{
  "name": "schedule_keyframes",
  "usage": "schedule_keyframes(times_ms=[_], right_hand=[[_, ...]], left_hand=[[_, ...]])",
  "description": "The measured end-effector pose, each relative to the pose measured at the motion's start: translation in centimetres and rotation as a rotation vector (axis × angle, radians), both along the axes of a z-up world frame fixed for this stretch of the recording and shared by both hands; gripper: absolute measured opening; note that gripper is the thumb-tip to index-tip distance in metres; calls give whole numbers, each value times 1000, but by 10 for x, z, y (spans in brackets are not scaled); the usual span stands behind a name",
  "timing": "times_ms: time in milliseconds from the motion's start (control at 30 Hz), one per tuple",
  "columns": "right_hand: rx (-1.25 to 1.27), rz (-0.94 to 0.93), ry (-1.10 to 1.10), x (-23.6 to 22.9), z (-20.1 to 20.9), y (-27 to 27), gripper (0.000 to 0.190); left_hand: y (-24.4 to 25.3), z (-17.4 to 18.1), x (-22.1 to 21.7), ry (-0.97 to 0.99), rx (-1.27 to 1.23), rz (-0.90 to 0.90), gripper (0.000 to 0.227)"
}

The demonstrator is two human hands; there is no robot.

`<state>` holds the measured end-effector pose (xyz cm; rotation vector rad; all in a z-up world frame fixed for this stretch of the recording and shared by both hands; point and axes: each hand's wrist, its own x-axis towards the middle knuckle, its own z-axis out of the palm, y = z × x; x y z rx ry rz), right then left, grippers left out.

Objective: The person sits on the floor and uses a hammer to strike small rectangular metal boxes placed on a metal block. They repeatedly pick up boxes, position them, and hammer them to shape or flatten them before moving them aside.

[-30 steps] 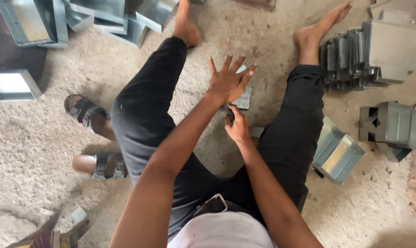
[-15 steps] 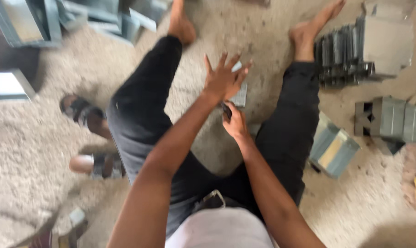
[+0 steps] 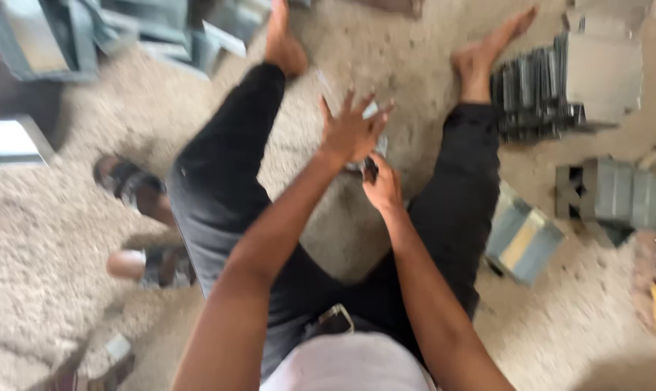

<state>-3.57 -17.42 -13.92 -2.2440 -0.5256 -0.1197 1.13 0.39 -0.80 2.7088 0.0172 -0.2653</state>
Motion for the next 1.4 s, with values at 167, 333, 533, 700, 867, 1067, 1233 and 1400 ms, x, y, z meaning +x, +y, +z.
schedule_keyframes(times_ms=[167,333,533,700,867,1067,1233,1400], right_hand=[[80,8,14,-13,-3,6,38],[178,-43,26,3,10,20,37],[22,9,49,7,23,15,35],[-130,61,126,2,29,11,37],[-3,86,35,-12,28,13,38],[11,93,95,-6,33,16,36],[-104,150,39,-3,23,23,38],[-128,178,123,-13,21,17,39]], left_hand=[[-2,-4,-7,9,-6,19,52],[0,1,1,-13,0,32,53],[1,6,-2,-13,7,48,53],[-3,5,-6,-1,11,40,53],[-7,-5,-8,-67,5,99,52],[-4,-12,-5,-82,17,90,53],[-2,-4,16,-78,47,76,53],[-8,-14,2,-114,81,95,56]])
